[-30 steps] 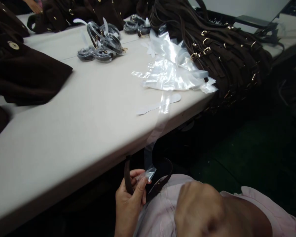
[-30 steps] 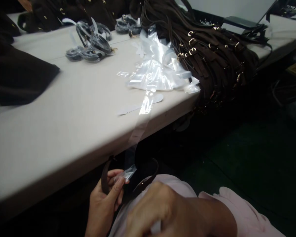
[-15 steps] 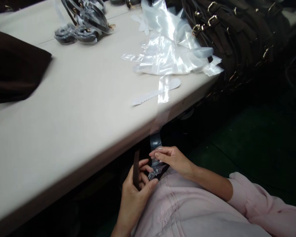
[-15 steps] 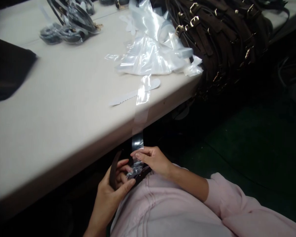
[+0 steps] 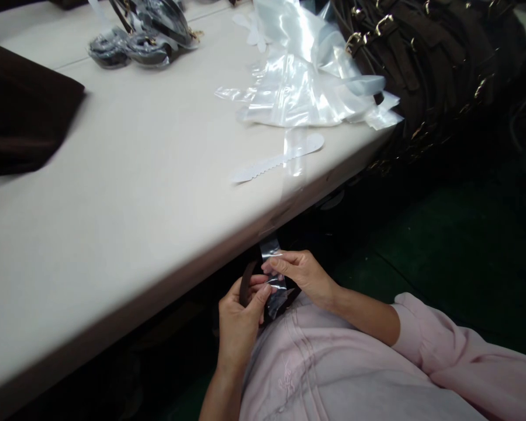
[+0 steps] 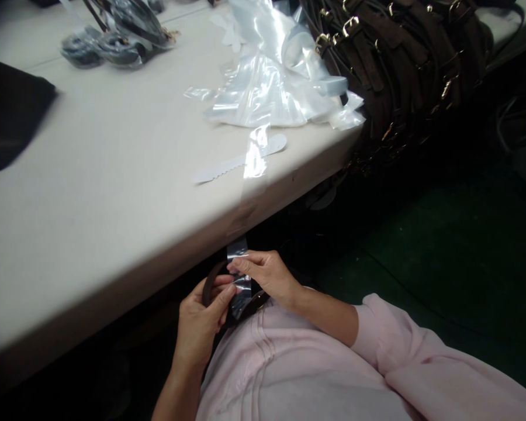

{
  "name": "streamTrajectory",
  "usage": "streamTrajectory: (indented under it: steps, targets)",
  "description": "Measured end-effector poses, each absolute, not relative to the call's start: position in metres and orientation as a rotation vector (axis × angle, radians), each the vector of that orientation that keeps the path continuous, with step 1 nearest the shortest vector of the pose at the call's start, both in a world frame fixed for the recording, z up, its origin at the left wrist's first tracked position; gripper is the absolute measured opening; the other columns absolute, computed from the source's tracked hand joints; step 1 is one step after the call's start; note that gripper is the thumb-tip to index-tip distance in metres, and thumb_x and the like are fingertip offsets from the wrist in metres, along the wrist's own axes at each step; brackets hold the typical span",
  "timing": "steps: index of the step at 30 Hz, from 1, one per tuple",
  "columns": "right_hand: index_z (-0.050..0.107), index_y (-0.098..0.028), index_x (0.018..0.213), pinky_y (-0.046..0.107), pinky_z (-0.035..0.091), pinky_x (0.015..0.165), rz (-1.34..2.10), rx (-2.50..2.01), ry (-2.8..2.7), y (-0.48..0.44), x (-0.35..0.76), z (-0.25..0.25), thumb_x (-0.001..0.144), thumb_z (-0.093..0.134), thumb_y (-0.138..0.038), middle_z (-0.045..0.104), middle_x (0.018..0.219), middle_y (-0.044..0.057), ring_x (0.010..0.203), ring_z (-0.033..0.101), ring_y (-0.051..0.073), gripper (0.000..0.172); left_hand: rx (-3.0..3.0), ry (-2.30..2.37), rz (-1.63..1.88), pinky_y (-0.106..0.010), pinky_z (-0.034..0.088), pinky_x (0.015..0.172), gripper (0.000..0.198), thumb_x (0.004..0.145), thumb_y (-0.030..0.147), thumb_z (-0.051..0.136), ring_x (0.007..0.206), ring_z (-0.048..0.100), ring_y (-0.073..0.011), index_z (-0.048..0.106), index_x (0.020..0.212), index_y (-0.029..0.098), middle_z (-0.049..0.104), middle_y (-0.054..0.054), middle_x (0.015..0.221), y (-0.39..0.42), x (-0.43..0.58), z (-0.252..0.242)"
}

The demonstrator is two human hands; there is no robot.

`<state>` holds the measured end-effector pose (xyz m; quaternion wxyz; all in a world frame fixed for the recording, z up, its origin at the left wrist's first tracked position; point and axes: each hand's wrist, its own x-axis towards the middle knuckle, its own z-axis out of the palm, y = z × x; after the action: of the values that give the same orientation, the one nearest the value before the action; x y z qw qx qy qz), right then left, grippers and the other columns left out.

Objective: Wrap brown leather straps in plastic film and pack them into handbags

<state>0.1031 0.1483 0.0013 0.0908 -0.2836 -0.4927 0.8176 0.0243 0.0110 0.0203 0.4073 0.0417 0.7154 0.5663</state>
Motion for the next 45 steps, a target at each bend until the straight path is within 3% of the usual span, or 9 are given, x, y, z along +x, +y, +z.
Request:
streamTrajectory:
  steps: [4,10,14,17,21,30,34,40,45]
  targets:
    - [0.073,-0.016,0.106,0.024,0.046,0.069,2.567,-0.793,-1.612,0.149,0.113,-0.004,0.085,0.066,-0.059,0.069,0.093,0.006,0.074,0.058,0.013,0.048,-0.040,1.830,1.589,-0.012,0.027,0.034,0.039,0.068,0.037,0.083,0.038,0.038,-0.0021,0.067,0.092,0.012,0.066,-0.001,0.067,0.012,0.024,0.019]
    - [0.076,-0.013,0.093,0.025,0.047,0.075,2.716,-0.659,-1.655,0.144,0.126,-0.007,0.082,0.073,-0.051,0.068,0.094,0.007,0.085,0.060,0.017,0.040,0.051,1.879,1.536,-0.013,0.032,0.036,0.037,0.073,0.038,0.080,0.041,0.042,-0.0034,0.066,0.099,0.014,0.068,-0.001,0.072,0.009,0.024,0.013]
    - [0.076,-0.011,0.082,0.025,0.045,0.067,2.668,-0.739,-1.697,0.145,0.125,-0.010,0.077,0.077,-0.048,0.067,0.082,0.006,0.073,0.059,0.016,0.037,0.135,1.891,1.507,-0.015,0.035,0.038,0.040,0.076,0.040,0.077,0.043,0.043,-0.0037,0.064,0.106,0.016,0.068,-0.001,0.079,0.006,0.023,0.015]
    - [0.070,-0.012,0.070,0.024,0.043,0.062,2.625,-0.879,-1.585,0.148,0.126,-0.014,0.070,0.084,-0.044,0.064,0.070,0.002,0.064,0.056,0.013,0.035,0.276,1.882,1.538,-0.016,0.035,0.041,0.041,0.085,0.044,0.068,0.045,0.041,-0.0048,0.059,0.116,0.018,0.065,0.001,0.076,0.001,0.020,0.026]
    - [0.065,-0.012,0.066,0.020,0.039,0.057,2.594,-1.012,-1.295,0.157,0.126,-0.018,0.068,0.087,-0.042,0.060,0.063,-0.001,0.058,0.050,0.009,0.037,0.386,1.867,1.467,-0.017,0.027,0.040,0.043,0.098,0.048,0.045,0.041,0.034,-0.0068,0.052,0.128,0.019,0.053,0.005,0.054,-0.011,0.022,0.047]
    - [0.066,-0.014,0.085,0.021,0.051,0.075,2.863,-0.915,-0.303,0.167,0.112,-0.019,0.070,0.089,-0.029,0.069,0.108,0.009,0.091,0.064,0.014,0.031,0.661,1.724,1.211,-0.019,0.035,0.048,0.043,0.100,0.044,0.041,0.046,0.044,-0.0089,0.056,0.131,0.018,0.056,0.003,0.057,-0.026,0.033,0.027]
    - [0.065,-0.014,0.088,0.024,0.051,0.082,2.918,-0.704,-0.253,0.164,0.103,-0.012,0.074,0.086,-0.029,0.067,0.116,0.013,0.101,0.065,0.019,0.029,0.769,1.690,1.167,-0.020,0.042,0.057,0.036,0.100,0.039,0.043,0.057,0.052,-0.0101,0.060,0.123,0.018,0.061,0.000,0.070,-0.023,0.029,0.018]
    - [0.067,-0.015,0.090,0.030,0.054,0.084,2.974,-0.774,-0.327,0.168,0.101,-0.007,0.069,0.090,-0.027,0.068,0.112,0.010,0.103,0.066,0.024,0.034,0.835,1.714,1.221,-0.021,0.044,0.063,0.029,0.100,0.034,0.044,0.065,0.056,-0.0115,0.064,0.114,0.019,0.063,0.000,0.075,-0.020,0.026,0.019]
    - [0.071,-0.011,0.082,0.015,0.052,0.070,2.849,-0.794,-0.589,0.168,0.101,0.005,0.071,0.088,-0.031,0.071,0.094,0.007,0.074,0.065,0.008,0.028,0.795,1.732,1.050,-0.024,0.044,0.068,0.033,0.101,0.039,0.040,0.070,0.057,-0.0145,0.063,0.114,0.019,0.064,-0.002,0.079,-0.022,0.022,0.018]
